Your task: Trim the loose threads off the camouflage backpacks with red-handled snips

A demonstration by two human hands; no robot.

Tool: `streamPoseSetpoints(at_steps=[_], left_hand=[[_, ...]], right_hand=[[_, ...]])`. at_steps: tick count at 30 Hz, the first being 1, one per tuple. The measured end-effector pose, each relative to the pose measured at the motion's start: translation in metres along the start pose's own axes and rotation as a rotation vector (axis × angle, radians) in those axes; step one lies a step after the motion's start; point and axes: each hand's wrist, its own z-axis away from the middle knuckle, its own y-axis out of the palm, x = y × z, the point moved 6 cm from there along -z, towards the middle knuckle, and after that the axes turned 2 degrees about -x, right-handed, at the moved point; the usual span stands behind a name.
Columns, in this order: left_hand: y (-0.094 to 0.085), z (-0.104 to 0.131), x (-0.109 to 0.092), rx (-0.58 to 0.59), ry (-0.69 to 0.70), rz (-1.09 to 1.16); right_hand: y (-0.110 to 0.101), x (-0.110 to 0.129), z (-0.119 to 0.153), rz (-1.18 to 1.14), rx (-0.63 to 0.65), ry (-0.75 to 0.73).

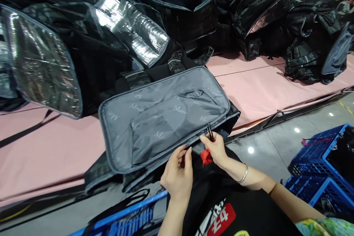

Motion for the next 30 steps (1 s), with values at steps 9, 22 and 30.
streamPoseSetpoints(at_steps=[9, 22, 30], left_hand=[[0.006, -0.006, -0.025, -0.046, 0.407, -0.198], [0.017, -0.005, -0.025, -0.118, 0.328, -0.327], [0.017, -0.004, -0.025, -0.121, 0.347, -0.360]], right_hand=[[-0.003, 0.012, 0.000, 0.030, 0.058, -0.061], [-0.019, 0.034, 0.016, 0.410, 0.135, -0.270], [-0.024, 0.048, 0.035, 0.783, 0.156, -0.564]])
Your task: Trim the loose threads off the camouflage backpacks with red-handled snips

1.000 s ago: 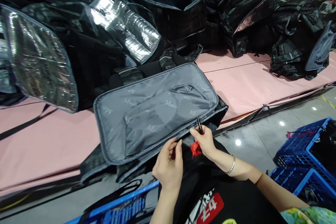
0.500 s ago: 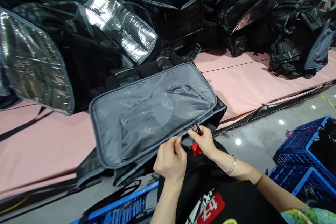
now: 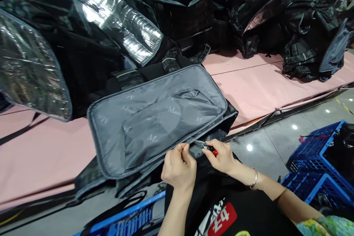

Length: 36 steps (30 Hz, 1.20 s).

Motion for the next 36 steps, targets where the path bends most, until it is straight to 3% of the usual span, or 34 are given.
streamPoseSetpoints(at_steps=[6, 13, 25, 31, 36], left_hand=[[0.002, 0.002, 0.004, 0.020, -0.041, 0.037], [0.003, 0.004, 0.011, 0.010, -0.108, 0.102], [0.003, 0.004, 0.009, 0.032, -0.054, 0.073], [0.005, 0.015, 0.013, 0.075, -0.087, 0.434], [0.002, 0.029, 0.018, 0.135, -0.100, 0.602]], right_hand=[[0.006, 0.000, -0.005, 0.077, 0.036, 0.003], [0.002, -0.003, -0.006, 0.007, 0.037, 0.028], [0.012, 0.012, -0.013, 0.050, 0.129, -0.014], [0.004, -0.004, -0.009, -0.221, 0.108, 0.146], [0.016, -0.021, -0.003, -0.468, 0.093, 0.259]])
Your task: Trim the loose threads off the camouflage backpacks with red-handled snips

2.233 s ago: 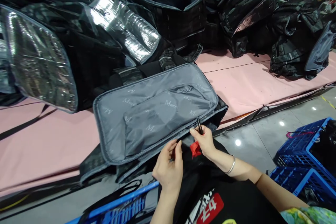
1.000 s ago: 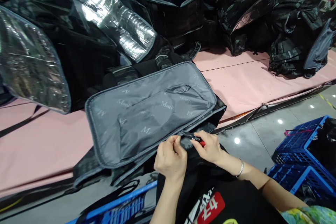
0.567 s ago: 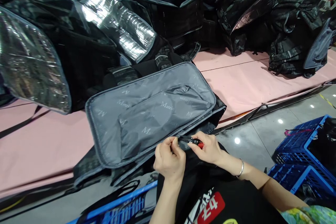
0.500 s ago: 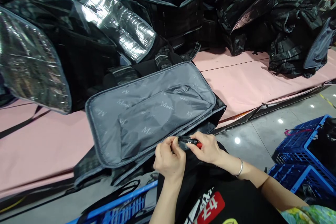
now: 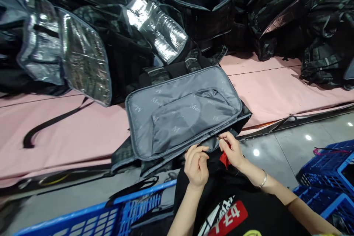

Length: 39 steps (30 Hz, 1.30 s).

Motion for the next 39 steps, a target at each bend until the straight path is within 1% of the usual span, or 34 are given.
streamPoseSetpoints(at_steps=[2, 4, 7, 10, 12, 15, 19, 21, 25, 31, 36, 39], left_hand=[[-0.008, 0.006, 0.009, -0.042, -0.098, 0.062], [-0.017, 0.014, 0.022, -0.117, -0.254, 0.125], [-0.033, 0.025, 0.043, -0.250, -0.499, 0.246], [-0.042, 0.029, 0.058, -0.335, -0.699, 0.416], [-0.044, 0.028, 0.063, -0.355, -0.809, 0.511], [-0.046, 0.023, 0.060, -0.381, -0.916, 0.608], [-0.046, 0.015, 0.048, -0.419, -0.953, 0.687], [-0.046, 0.013, 0.044, -0.433, -0.954, 0.707], [-0.046, 0.011, 0.041, -0.453, -0.943, 0.730], [-0.043, 0.011, 0.041, -0.446, -0.932, 0.753], [-0.043, 0.012, 0.041, -0.439, -0.941, 0.764], [-0.043, 0.012, 0.041, -0.423, -0.942, 0.766]], right_hand=[[0.006, -0.005, -0.002, -0.049, 0.027, 0.012], [0.013, -0.006, -0.003, -0.044, 0.055, 0.015], [0.019, 0.000, -0.003, -0.017, 0.081, -0.013], [0.026, 0.010, 0.001, 0.018, 0.110, -0.060], [0.033, 0.015, 0.006, 0.061, 0.144, -0.081], [0.042, 0.022, 0.012, 0.174, 0.162, -0.148], [0.053, 0.032, 0.015, 0.298, 0.134, -0.318], [0.057, 0.035, 0.015, 0.328, 0.131, -0.359], [0.063, 0.036, 0.013, 0.377, 0.139, -0.362], [0.071, 0.039, 0.010, 0.413, 0.172, -0.384], [0.070, 0.042, 0.010, 0.407, 0.155, -0.434], [0.070, 0.040, 0.012, 0.390, 0.191, -0.414]])
